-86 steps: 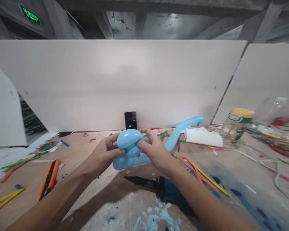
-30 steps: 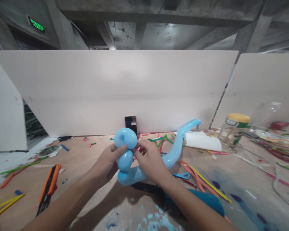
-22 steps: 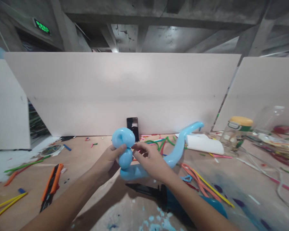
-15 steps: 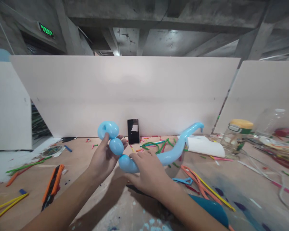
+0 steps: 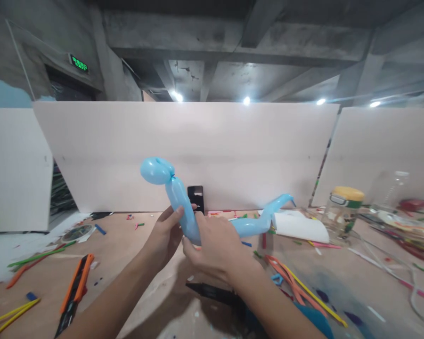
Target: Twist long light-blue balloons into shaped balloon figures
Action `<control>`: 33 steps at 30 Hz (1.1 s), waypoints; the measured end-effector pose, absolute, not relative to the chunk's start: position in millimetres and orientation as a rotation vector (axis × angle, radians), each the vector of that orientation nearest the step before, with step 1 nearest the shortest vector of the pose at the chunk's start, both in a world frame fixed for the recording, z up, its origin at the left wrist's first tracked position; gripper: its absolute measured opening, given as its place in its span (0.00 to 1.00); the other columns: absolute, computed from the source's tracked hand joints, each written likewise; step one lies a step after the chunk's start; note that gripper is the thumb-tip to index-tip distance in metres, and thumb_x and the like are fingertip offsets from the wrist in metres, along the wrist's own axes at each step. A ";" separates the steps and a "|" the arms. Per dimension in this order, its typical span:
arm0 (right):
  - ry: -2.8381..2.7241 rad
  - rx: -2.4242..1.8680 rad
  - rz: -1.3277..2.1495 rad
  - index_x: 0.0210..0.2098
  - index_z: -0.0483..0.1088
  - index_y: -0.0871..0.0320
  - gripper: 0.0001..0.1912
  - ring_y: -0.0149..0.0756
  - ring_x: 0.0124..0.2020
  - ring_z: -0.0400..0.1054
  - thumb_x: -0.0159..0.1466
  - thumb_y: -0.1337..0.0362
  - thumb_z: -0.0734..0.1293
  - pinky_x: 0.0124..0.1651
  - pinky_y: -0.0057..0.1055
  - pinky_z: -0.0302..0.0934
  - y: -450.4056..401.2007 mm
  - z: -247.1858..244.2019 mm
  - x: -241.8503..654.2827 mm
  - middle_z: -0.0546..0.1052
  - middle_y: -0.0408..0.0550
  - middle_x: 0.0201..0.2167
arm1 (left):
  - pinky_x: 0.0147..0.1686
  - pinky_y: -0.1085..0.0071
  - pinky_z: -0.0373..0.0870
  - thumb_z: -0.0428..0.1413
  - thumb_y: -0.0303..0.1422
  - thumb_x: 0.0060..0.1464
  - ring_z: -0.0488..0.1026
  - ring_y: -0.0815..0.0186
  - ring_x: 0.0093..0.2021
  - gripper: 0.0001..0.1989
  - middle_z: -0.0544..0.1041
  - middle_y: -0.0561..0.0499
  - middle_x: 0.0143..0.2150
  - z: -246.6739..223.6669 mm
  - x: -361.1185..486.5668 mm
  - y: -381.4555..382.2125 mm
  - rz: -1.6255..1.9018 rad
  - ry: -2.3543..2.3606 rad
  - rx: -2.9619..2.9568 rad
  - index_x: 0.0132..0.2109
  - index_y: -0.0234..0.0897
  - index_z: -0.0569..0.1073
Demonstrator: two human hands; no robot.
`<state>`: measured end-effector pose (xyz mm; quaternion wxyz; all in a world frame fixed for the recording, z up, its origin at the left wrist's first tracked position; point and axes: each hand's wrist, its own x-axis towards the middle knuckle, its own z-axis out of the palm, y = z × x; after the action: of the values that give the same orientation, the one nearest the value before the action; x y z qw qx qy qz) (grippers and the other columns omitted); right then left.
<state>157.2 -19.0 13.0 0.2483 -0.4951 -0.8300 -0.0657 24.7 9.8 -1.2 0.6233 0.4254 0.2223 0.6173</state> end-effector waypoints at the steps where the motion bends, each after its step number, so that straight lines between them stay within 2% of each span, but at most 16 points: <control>1: -2.238 -1.387 -0.202 0.36 0.64 0.58 0.13 0.41 0.30 0.68 0.62 0.55 0.58 0.31 0.33 0.50 -16.9 15.0 155.5 0.75 0.49 0.30 | 0.42 0.69 0.66 0.62 0.38 0.47 0.72 0.61 0.42 0.15 0.77 0.45 0.38 1.7 25.9 11.5 1.420 0.505 0.960 0.39 0.33 0.75; 3: -2.193 -1.459 -0.237 0.36 0.65 0.58 0.18 0.42 0.29 0.69 0.63 0.50 0.56 0.29 0.32 0.48 -12.9 16.5 153.5 0.76 0.50 0.29 | 0.42 0.68 0.67 0.62 0.39 0.47 0.73 0.60 0.42 0.16 0.77 0.44 0.39 5.1 26.9 14.5 1.432 0.501 0.943 0.40 0.32 0.75; 8: -2.196 -1.434 -0.200 0.35 0.66 0.56 0.17 0.44 0.32 0.71 0.61 0.49 0.60 0.29 0.31 0.46 -9.7 7.5 154.5 0.77 0.48 0.31 | 0.40 0.66 0.69 0.60 0.35 0.49 0.74 0.61 0.39 0.15 0.76 0.46 0.42 2.8 20.8 16.1 1.442 0.403 0.963 0.44 0.36 0.70; 11: -2.246 -1.456 -0.205 0.32 0.65 0.55 0.14 0.43 0.30 0.71 0.61 0.51 0.61 0.27 0.31 0.44 -12.2 -0.6 153.7 0.77 0.46 0.29 | 0.39 0.65 0.70 0.60 0.31 0.47 0.75 0.63 0.36 0.16 0.76 0.50 0.38 -0.1 17.2 14.5 1.481 0.373 0.972 0.44 0.39 0.68; 14: -2.302 -1.436 -0.234 0.32 0.65 0.55 0.12 0.44 0.29 0.71 0.60 0.52 0.62 0.27 0.31 0.44 -15.6 -5.6 150.8 0.77 0.46 0.30 | 0.35 0.67 0.71 0.59 0.36 0.50 0.74 0.66 0.30 0.12 0.73 0.54 0.32 -1.2 16.6 14.6 1.569 0.473 0.980 0.41 0.39 0.67; 16: -2.316 -1.422 -0.231 0.33 0.65 0.55 0.15 0.45 0.29 0.70 0.59 0.49 0.62 0.28 0.31 0.47 -16.9 -6.1 149.7 0.77 0.46 0.30 | 0.32 0.67 0.72 0.58 0.38 0.51 0.73 0.68 0.28 0.12 0.72 0.55 0.30 -0.3 15.8 15.7 1.607 0.507 0.953 0.40 0.39 0.66; 18: -2.336 -1.383 -0.227 0.35 0.65 0.55 0.18 0.46 0.31 0.70 0.57 0.46 0.63 0.31 0.33 0.52 -16.8 -5.0 150.4 0.77 0.47 0.31 | 0.31 0.67 0.72 0.58 0.38 0.51 0.72 0.69 0.26 0.12 0.71 0.55 0.30 1.9 13.7 16.5 1.625 0.495 0.898 0.41 0.39 0.66; 21: -2.357 -1.277 -0.288 0.40 0.67 0.54 0.14 0.46 0.39 0.69 0.58 0.53 0.65 0.45 0.42 0.55 -14.9 -3.0 154.0 0.77 0.47 0.34 | 0.31 0.67 0.72 0.58 0.33 0.50 0.72 0.68 0.26 0.14 0.71 0.56 0.29 5.5 9.9 16.2 1.646 0.442 0.836 0.44 0.42 0.65; 24: -2.297 -1.239 -0.423 0.45 0.67 0.50 0.14 0.47 0.49 0.64 0.58 0.61 0.65 0.59 0.53 0.41 -12.7 -3.6 157.3 0.75 0.46 0.41 | 0.32 0.68 0.72 0.58 0.32 0.49 0.72 0.68 0.26 0.12 0.71 0.57 0.27 7.2 8.3 15.5 1.650 0.438 0.834 0.41 0.41 0.65; 27: -2.160 -1.234 -0.575 0.48 0.67 0.49 0.18 0.53 0.57 0.55 0.57 0.63 0.67 0.61 0.59 0.30 -11.0 -5.2 158.8 0.69 0.50 0.53 | 0.33 0.68 0.72 0.59 0.35 0.49 0.72 0.68 0.26 0.09 0.69 0.57 0.23 6.7 6.3 18.8 1.696 0.513 0.836 0.34 0.38 0.65; 29: -1.956 -1.238 -0.611 0.49 0.66 0.51 0.20 0.56 0.61 0.50 0.57 0.61 0.68 0.60 0.60 0.34 -9.8 -5.6 159.1 0.62 0.54 0.58 | 0.33 0.68 0.72 0.58 0.34 0.49 0.73 0.67 0.26 0.09 0.69 0.56 0.22 6.4 2.5 23.8 1.763 0.568 0.776 0.32 0.36 0.65; 30: -1.831 -1.252 -0.564 0.49 0.65 0.53 0.22 0.57 0.60 0.50 0.56 0.58 0.68 0.59 0.58 0.39 -9.3 -5.7 158.8 0.60 0.57 0.58 | 0.34 0.67 0.72 0.57 0.33 0.49 0.73 0.67 0.26 0.08 0.70 0.56 0.22 6.4 0.0 26.6 1.791 0.580 0.725 0.32 0.36 0.66; 32: -1.657 -1.302 -0.256 0.48 0.63 0.57 0.27 0.54 0.53 0.60 0.54 0.52 0.69 0.52 0.52 0.55 -8.2 -5.9 157.0 0.65 0.61 0.51 | 0.36 0.66 0.72 0.56 0.31 0.48 0.73 0.67 0.27 0.06 0.71 0.55 0.23 6.5 -4.2 31.0 1.816 0.559 0.609 0.31 0.35 0.66; 33: -1.646 -1.318 0.016 0.47 0.62 0.58 0.28 0.50 0.46 0.65 0.54 0.49 0.68 0.45 0.47 0.61 -7.7 -6.1 155.3 0.69 0.59 0.45 | 0.37 0.66 0.72 0.56 0.31 0.48 0.73 0.67 0.27 0.06 0.71 0.55 0.22 6.7 -5.3 32.0 1.819 0.534 0.564 0.30 0.35 0.66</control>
<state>155.3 -7.7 -6.1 0.4940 -0.5434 -0.6787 0.0066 -5.3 32.0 6.7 0.5497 0.2381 0.2256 0.7683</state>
